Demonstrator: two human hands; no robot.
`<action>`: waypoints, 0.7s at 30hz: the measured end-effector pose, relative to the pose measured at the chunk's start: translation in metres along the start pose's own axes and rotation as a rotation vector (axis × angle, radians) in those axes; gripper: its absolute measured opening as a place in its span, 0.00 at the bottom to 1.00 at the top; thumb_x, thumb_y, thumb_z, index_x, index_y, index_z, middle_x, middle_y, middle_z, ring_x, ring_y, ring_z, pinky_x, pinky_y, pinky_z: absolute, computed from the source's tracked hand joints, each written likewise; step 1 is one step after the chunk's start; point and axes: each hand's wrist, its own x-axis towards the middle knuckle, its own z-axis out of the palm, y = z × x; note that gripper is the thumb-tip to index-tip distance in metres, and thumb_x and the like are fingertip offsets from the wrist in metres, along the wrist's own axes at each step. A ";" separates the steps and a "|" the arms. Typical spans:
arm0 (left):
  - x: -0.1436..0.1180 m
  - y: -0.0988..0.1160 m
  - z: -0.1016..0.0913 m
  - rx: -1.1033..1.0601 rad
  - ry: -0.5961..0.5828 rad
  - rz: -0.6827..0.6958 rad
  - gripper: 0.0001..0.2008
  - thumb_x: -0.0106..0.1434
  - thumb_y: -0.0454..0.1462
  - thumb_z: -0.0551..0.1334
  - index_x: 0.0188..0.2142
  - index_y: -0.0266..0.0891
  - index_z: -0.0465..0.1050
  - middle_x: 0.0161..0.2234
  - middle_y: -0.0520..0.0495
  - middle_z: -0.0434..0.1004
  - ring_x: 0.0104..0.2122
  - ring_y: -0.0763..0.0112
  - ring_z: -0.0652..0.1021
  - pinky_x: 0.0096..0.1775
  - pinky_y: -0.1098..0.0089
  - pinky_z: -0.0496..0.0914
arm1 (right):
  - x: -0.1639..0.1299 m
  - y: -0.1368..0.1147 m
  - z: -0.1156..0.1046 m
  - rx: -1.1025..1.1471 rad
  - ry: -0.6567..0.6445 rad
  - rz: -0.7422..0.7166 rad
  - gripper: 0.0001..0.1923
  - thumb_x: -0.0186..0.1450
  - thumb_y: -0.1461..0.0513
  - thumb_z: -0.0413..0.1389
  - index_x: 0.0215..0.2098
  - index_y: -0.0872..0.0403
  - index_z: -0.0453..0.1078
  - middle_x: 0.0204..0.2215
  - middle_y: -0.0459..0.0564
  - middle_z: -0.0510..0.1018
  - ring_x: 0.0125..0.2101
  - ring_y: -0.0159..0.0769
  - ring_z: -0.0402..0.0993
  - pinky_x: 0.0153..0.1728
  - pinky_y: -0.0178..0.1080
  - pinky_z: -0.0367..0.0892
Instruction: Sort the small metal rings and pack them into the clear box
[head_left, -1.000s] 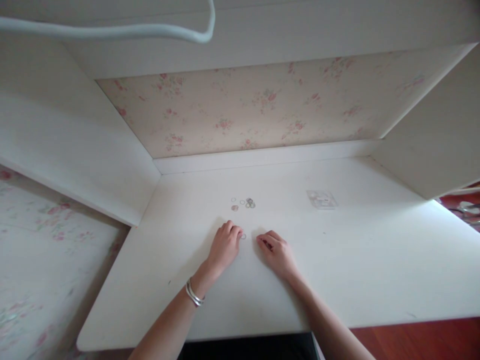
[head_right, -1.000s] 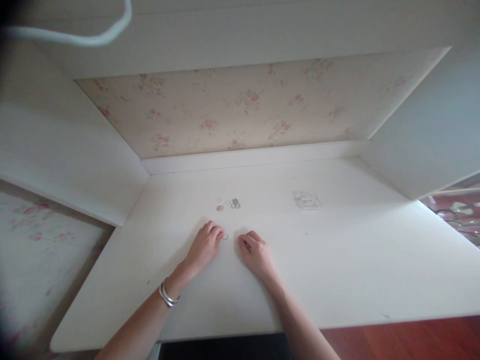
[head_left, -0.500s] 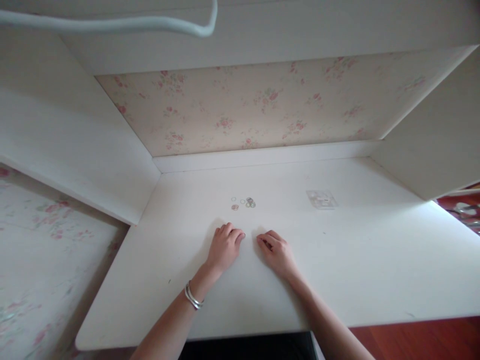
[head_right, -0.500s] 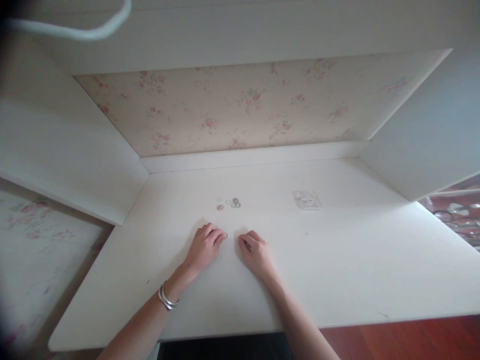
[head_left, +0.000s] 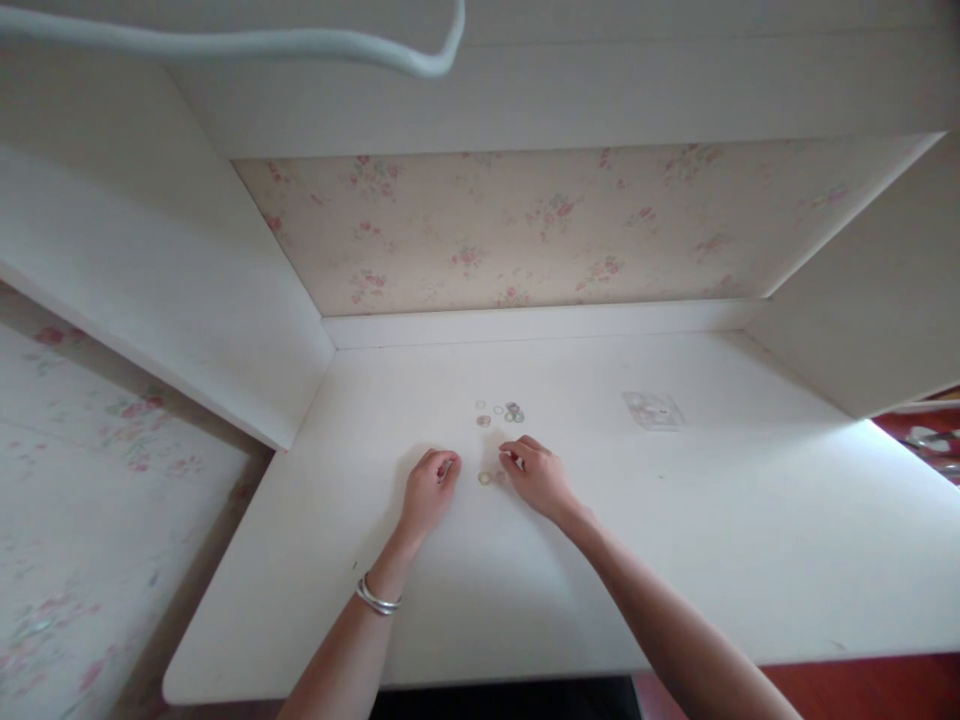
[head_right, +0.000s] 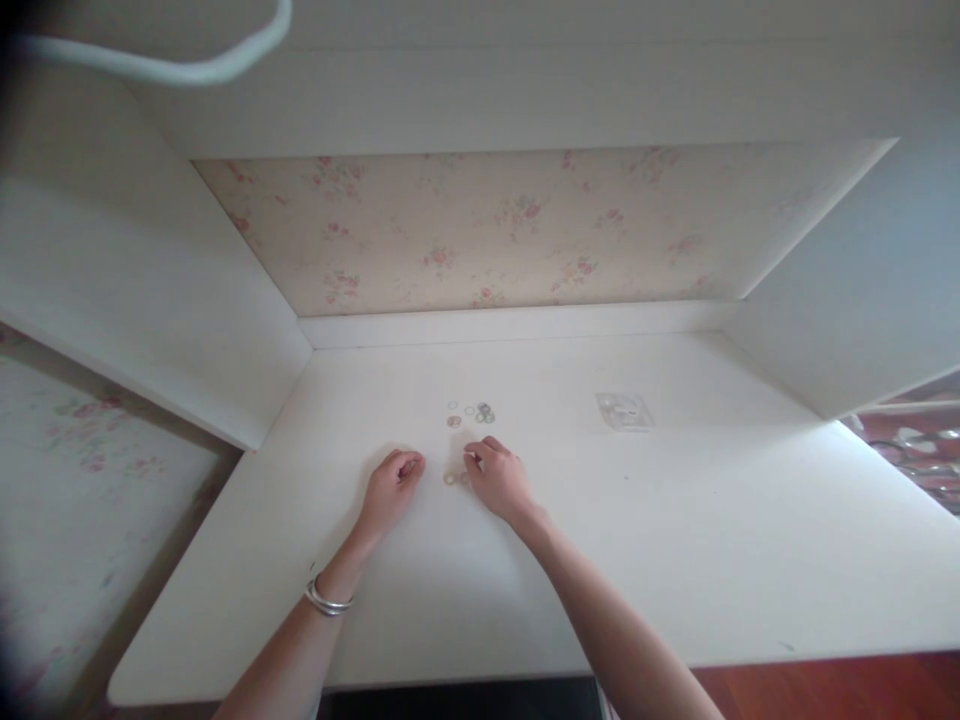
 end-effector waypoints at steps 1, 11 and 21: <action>0.000 0.001 0.001 -0.006 -0.004 0.010 0.11 0.65 0.40 0.53 0.35 0.40 0.72 0.30 0.50 0.72 0.29 0.73 0.72 0.34 0.72 0.66 | 0.010 -0.004 0.002 -0.047 -0.006 -0.013 0.13 0.66 0.59 0.48 0.41 0.48 0.73 0.35 0.48 0.75 0.31 0.32 0.72 0.33 0.34 0.62; -0.002 -0.001 0.001 -0.042 -0.038 0.048 0.09 0.64 0.38 0.53 0.34 0.39 0.71 0.32 0.50 0.71 0.31 0.73 0.72 0.35 0.72 0.66 | 0.064 -0.007 0.022 -0.335 -0.102 -0.040 0.15 0.68 0.56 0.45 0.44 0.43 0.72 0.38 0.50 0.72 0.31 0.34 0.69 0.27 0.34 0.59; 0.000 -0.006 0.005 -0.035 -0.040 0.074 0.07 0.64 0.35 0.54 0.34 0.39 0.71 0.32 0.50 0.71 0.31 0.75 0.72 0.36 0.73 0.66 | 0.052 0.007 0.025 -0.242 -0.070 -0.048 0.13 0.67 0.57 0.48 0.40 0.43 0.75 0.37 0.46 0.72 0.33 0.30 0.69 0.33 0.32 0.61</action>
